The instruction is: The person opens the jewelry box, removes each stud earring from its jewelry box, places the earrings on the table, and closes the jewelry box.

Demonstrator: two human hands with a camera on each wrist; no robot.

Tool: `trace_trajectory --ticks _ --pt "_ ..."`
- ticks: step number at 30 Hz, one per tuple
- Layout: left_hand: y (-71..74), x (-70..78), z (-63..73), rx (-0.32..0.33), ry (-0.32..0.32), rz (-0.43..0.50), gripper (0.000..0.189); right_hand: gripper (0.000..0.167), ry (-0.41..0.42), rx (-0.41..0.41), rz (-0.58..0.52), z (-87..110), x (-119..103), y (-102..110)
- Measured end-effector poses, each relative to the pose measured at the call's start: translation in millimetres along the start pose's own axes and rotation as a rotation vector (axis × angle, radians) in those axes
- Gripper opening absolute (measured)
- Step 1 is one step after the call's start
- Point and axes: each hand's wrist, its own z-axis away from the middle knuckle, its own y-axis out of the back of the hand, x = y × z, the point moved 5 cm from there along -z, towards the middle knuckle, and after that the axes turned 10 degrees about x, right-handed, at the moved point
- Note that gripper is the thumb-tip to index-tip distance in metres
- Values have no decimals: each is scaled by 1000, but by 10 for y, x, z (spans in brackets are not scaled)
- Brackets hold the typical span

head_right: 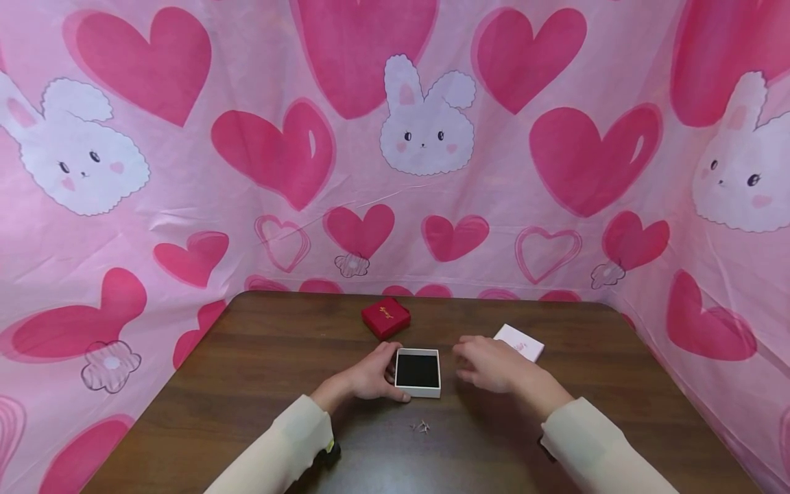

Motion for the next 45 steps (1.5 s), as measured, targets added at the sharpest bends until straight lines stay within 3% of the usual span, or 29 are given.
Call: trace_trajectory --ticks 10,25,45 --pt "0 2 5 3 -6 -1 83 26 7 29 63 50 211 52" --pt "-1 1 0 7 -13 -12 82 30 -153 -9 31 177 511 50" --pt "-1 2 -2 12 -22 -26 80 22 -234 -12 20 349 941 -25"
